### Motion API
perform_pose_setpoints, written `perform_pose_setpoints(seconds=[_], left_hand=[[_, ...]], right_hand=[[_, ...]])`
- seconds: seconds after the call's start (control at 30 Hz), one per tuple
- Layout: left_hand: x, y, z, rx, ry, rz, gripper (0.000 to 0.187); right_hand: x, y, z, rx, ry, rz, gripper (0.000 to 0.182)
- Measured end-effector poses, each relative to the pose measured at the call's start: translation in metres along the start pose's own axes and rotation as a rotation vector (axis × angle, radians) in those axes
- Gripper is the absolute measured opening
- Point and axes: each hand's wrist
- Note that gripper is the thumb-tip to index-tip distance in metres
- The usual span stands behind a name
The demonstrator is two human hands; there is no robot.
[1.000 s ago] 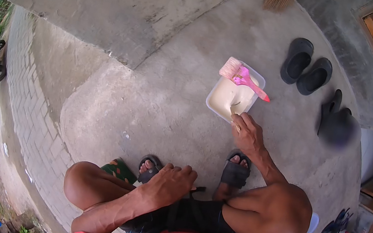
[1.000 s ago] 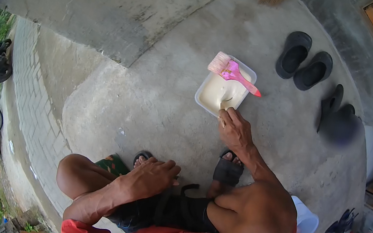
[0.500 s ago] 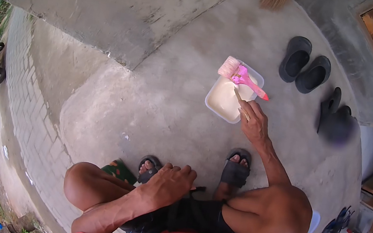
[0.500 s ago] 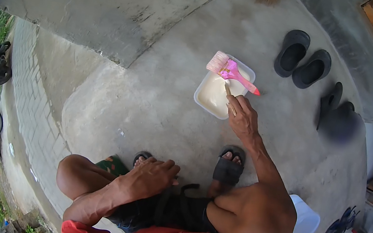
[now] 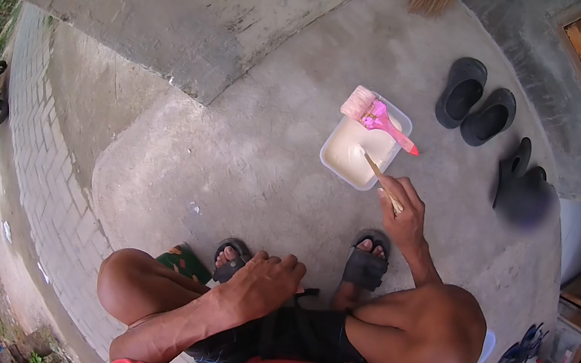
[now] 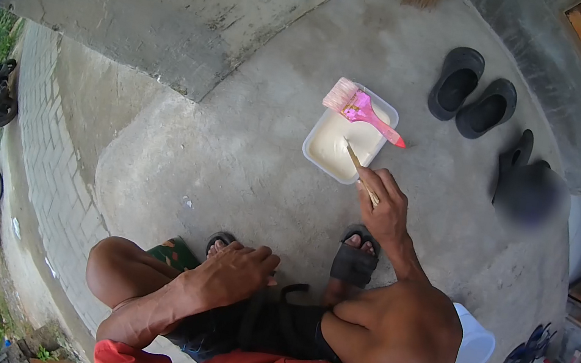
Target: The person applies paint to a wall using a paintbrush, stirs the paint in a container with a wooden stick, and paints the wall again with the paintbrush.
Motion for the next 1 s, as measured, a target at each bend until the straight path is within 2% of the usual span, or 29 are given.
perform_pose_setpoints(seconds=[0.23,0.3,0.5,0.63,0.8,0.83,0.9,1.0], left_hand=[[-0.002,0.0,0.002,0.006,-0.002,-0.003,0.031],[-0.004,-0.002,0.001,0.005,0.0,0.0,0.031],[-0.001,-0.003,0.0,0.006,-0.008,-0.012,0.032],[-0.001,-0.004,-0.002,0.02,0.023,-0.016,0.032],[0.002,-0.014,-0.004,0.055,-0.02,-0.061,0.032],[0.003,-0.014,-0.007,0.05,-0.016,-0.03,0.03],[0.004,-0.013,-0.01,0.051,-0.014,0.007,0.027],[0.003,-0.013,-0.011,0.042,-0.003,0.032,0.027]], right_hand=[[-0.013,0.007,0.002,0.135,0.161,-0.083,0.036],[-0.023,0.01,0.011,0.135,0.295,-0.24,0.041],[-0.017,0.015,0.022,0.161,0.455,-0.477,0.047],[0.015,0.006,0.017,-0.052,0.408,-0.198,0.048],[0.008,-0.039,0.06,-0.37,0.261,0.14,0.052],[0.007,-0.048,0.062,-0.366,0.258,0.143,0.052],[0.004,-0.063,0.063,-0.743,-0.143,0.025,0.047],[-0.001,-0.064,0.08,-0.707,-0.159,0.002,0.04]])
Point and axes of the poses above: each hand's wrist, its own y-axis away from the middle knuckle, its own x-axis out of the back of the hand, z = x × y
